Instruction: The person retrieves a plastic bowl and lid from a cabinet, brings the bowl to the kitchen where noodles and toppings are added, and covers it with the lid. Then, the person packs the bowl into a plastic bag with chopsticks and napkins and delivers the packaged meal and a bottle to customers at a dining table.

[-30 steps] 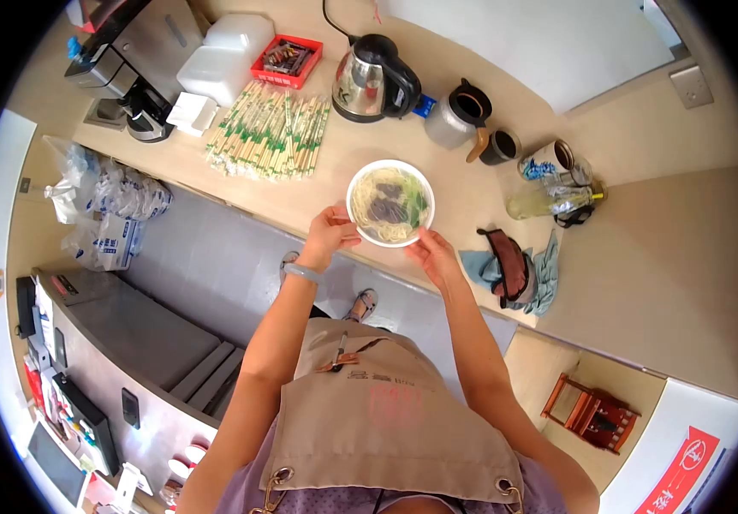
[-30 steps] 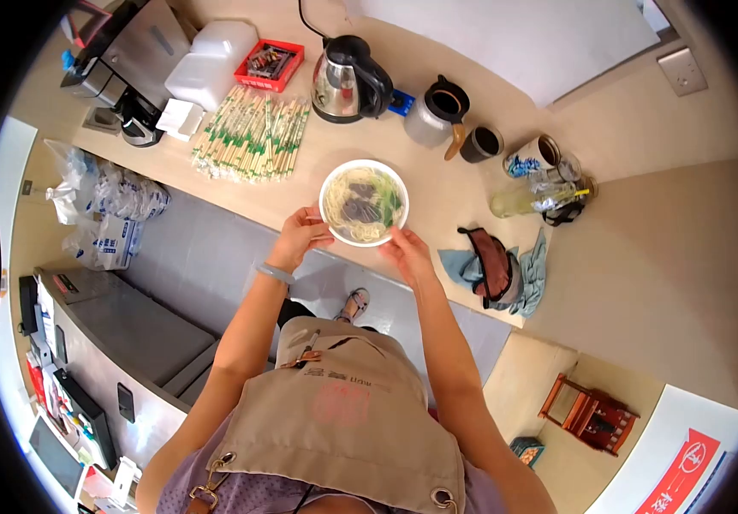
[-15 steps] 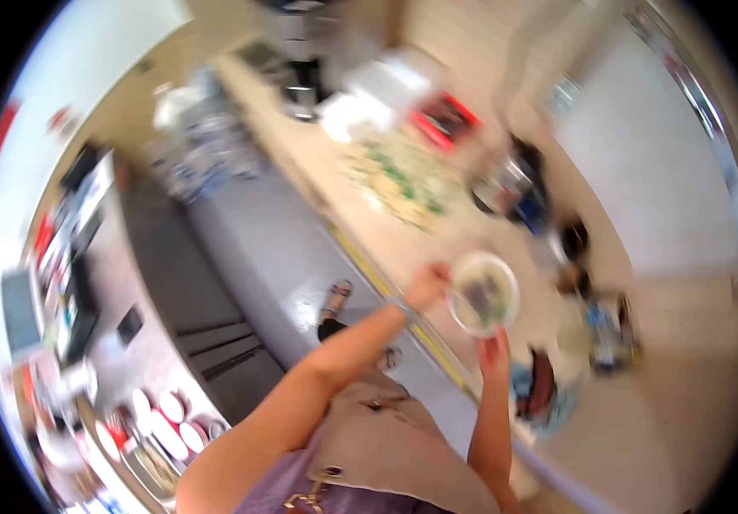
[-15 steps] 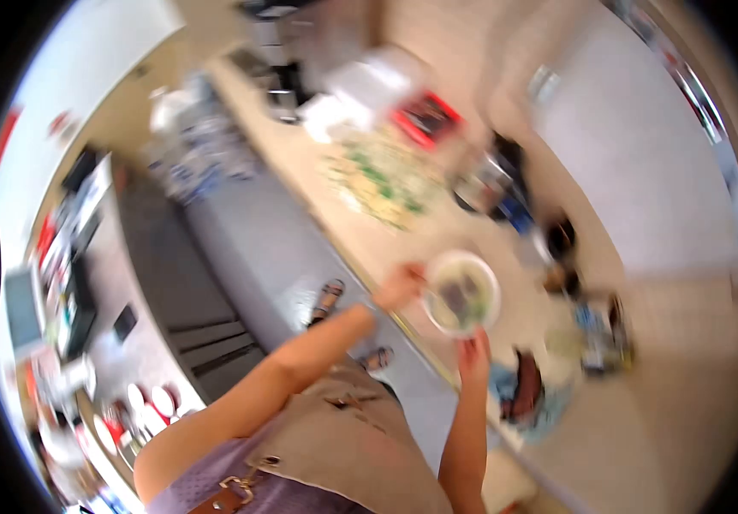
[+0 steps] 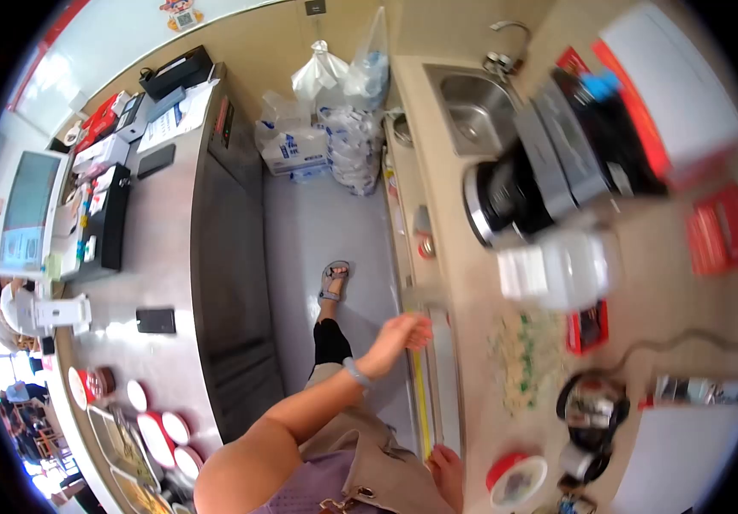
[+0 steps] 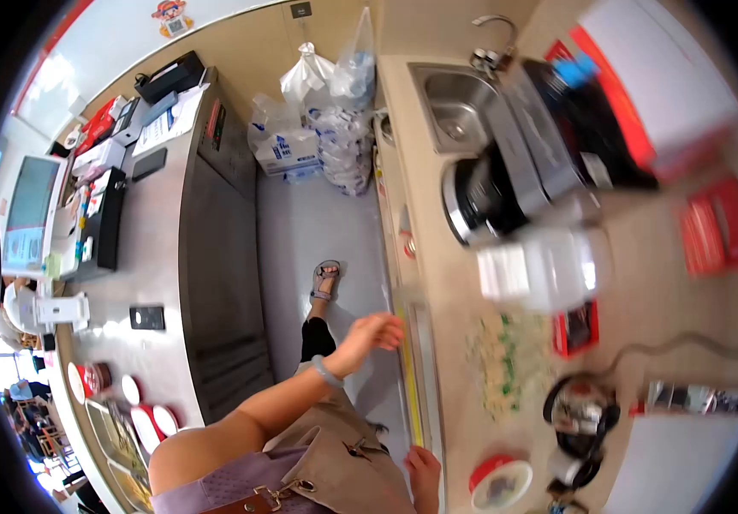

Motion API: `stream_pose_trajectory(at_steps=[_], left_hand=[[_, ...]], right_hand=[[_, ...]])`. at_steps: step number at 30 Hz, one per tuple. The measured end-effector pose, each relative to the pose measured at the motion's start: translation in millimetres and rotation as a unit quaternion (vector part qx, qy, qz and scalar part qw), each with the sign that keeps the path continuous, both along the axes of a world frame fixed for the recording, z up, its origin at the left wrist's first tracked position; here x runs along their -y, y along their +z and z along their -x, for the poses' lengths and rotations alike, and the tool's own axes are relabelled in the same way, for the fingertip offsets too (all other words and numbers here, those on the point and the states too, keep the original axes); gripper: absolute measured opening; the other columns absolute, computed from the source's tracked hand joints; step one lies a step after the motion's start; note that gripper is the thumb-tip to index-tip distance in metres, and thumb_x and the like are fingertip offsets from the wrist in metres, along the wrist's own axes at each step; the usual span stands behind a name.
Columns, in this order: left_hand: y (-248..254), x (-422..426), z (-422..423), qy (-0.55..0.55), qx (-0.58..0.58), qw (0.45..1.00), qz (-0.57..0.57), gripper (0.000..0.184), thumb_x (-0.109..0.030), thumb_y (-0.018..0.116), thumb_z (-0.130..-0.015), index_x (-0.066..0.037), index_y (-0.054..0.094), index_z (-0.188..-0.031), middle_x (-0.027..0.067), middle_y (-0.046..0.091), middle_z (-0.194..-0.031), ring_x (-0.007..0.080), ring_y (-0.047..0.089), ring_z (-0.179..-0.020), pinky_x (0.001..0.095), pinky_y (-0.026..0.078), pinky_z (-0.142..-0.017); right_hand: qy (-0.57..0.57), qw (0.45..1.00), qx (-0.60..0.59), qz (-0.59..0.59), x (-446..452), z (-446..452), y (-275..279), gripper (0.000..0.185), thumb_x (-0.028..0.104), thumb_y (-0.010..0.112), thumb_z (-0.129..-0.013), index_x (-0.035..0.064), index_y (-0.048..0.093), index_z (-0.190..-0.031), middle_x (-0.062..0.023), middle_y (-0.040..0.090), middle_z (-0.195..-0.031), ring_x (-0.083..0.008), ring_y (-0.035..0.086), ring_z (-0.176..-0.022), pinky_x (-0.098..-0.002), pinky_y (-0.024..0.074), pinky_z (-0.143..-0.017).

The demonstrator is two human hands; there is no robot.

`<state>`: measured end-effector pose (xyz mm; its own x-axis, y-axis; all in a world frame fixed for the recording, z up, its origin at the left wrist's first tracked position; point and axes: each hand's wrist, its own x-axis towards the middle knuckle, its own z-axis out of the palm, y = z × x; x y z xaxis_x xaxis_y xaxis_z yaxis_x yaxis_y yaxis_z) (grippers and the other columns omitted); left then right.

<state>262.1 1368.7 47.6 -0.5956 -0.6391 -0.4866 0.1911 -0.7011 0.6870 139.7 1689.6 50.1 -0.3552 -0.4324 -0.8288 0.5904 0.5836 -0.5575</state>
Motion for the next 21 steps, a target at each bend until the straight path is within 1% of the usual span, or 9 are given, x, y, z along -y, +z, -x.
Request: stream_pose_trajectory(at_steps=[3,7,10,11,12,15,17,19,21], left_hand=[[-40.1,115.1,-53.8,0.150,0.032,0.988,-0.035,0.038,-0.035,0.039,-0.093,-0.001,0.053,-0.105,0.0077,0.061,-0.089,0.0156,0.057,-0.076,0.0286,0.047,-0.071],[-77.2,231.7,-131.5,0.312,0.057,0.944,-0.093,0.033,-0.028,0.039,-0.093,0.000,0.053,-0.103,0.0095,0.061,-0.086,0.0158,0.058,-0.074,0.0275,0.047,-0.067],[-95.4,281.1,-187.5,0.421,0.087,0.899,-0.083,0.033,-0.028,0.040,-0.092,0.000,0.052,-0.102,0.0102,0.060,-0.083,0.0177,0.058,-0.074,0.0305,0.048,-0.070],[-101.5,291.5,-203.9,0.450,0.110,0.880,-0.105,0.032,-0.029,0.040,-0.092,0.000,0.052,-0.100,0.0098,0.059,-0.083,0.0179,0.057,-0.074,0.0318,0.047,-0.070],[-109.6,297.1,-218.1,0.478,0.121,0.861,-0.127,0.033,-0.031,0.040,-0.092,-0.001,0.052,-0.099,0.0093,0.059,-0.082,0.0176,0.056,-0.072,0.0321,0.046,-0.069],[-126.2,298.3,-246.7,0.511,0.138,0.835,-0.147,0.035,-0.035,0.040,-0.092,-0.003,0.053,-0.099,0.0084,0.058,-0.083,0.0185,0.055,-0.074,0.0333,0.045,-0.069],[-126.3,305.2,-249.3,0.523,0.136,0.826,-0.164,0.036,-0.036,0.040,-0.092,-0.003,0.053,-0.098,0.0081,0.058,-0.083,0.0186,0.055,-0.074,0.0333,0.045,-0.069],[-138.4,295.5,-258.2,0.532,0.132,0.816,-0.186,0.037,-0.037,0.040,-0.092,-0.004,0.053,-0.098,0.0077,0.057,-0.083,0.0188,0.055,-0.074,0.0334,0.045,-0.069],[-161.7,282.4,-273.6,0.517,0.029,0.832,-0.199,0.040,-0.035,0.043,-0.091,-0.001,0.052,-0.111,0.0155,0.056,-0.105,0.0269,0.052,-0.097,0.0398,0.039,-0.091]], right_hand=[[0.032,0.997,-0.034,0.064,226.7,-22.5,-72.5,0.018,0.014,0.065,-0.081,-0.0001,0.059,-0.090,-0.0020,0.055,-0.070,-0.0089,0.050,-0.058,-0.0224,0.0411,-0.050],[0.035,0.982,-0.029,0.185,583.0,-78.0,-115.3,0.029,0.016,0.061,-0.082,0.0148,0.038,-0.064,0.0067,0.033,-0.056,-0.0034,0.028,-0.044,-0.0199,0.0217,-0.039],[0.113,0.909,-0.221,0.335,812.1,-119.3,-186.6,0.018,0.002,0.058,-0.075,0.0097,0.042,-0.070,0.0051,0.037,-0.066,-0.0063,0.037,-0.059,-0.0202,0.0334,-0.054],[0.126,0.893,-0.231,0.364,877.2,-130.4,-206.4,0.006,0.001,0.056,-0.077,0.0058,0.053,-0.080,0.0035,0.045,-0.071,-0.0064,0.042,-0.062,-0.0193,0.0361,-0.057],[0.079,0.897,-0.152,0.406,933.4,-149.8,-198.3,0.015,0.000,0.053,-0.080,0.0009,0.058,-0.094,-0.0016,0.054,-0.079,-0.0095,0.050,-0.066,-0.0225,0.0426,-0.058],[0.077,0.959,0.054,0.268,1063.9,-172.8,-247.1,0.023,0.001,0.055,-0.081,-0.0037,0.054,-0.104,-0.0105,0.060,-0.087,-0.0167,0.057,-0.069,-0.0308,0.0508,-0.056],[-0.045,0.975,0.165,0.142,1110.6,-187.4,-264.7,0.031,0.011,0.055,-0.085,0.0033,0.051,-0.115,-0.0084,0.060,-0.099,-0.0205,0.058,-0.088,-0.0351,0.0519,-0.069],[-0.105,0.969,0.205,0.093,1141.4,-195.4,-282.4,0.030,0.011,0.056,-0.084,0.0039,0.052,-0.112,-0.0075,0.059,-0.097,-0.0195,0.057,-0.084,-0.0334,0.0509,-0.067],[-0.123,0.965,0.203,0.112,1157.9,-201.0,-295.0,0.029,0.010,0.057,-0.083,0.0044,0.052,-0.110,-0.0066,0.058,-0.096,-0.0185,0.057,-0.079,-0.0318,0.0499,-0.064]])
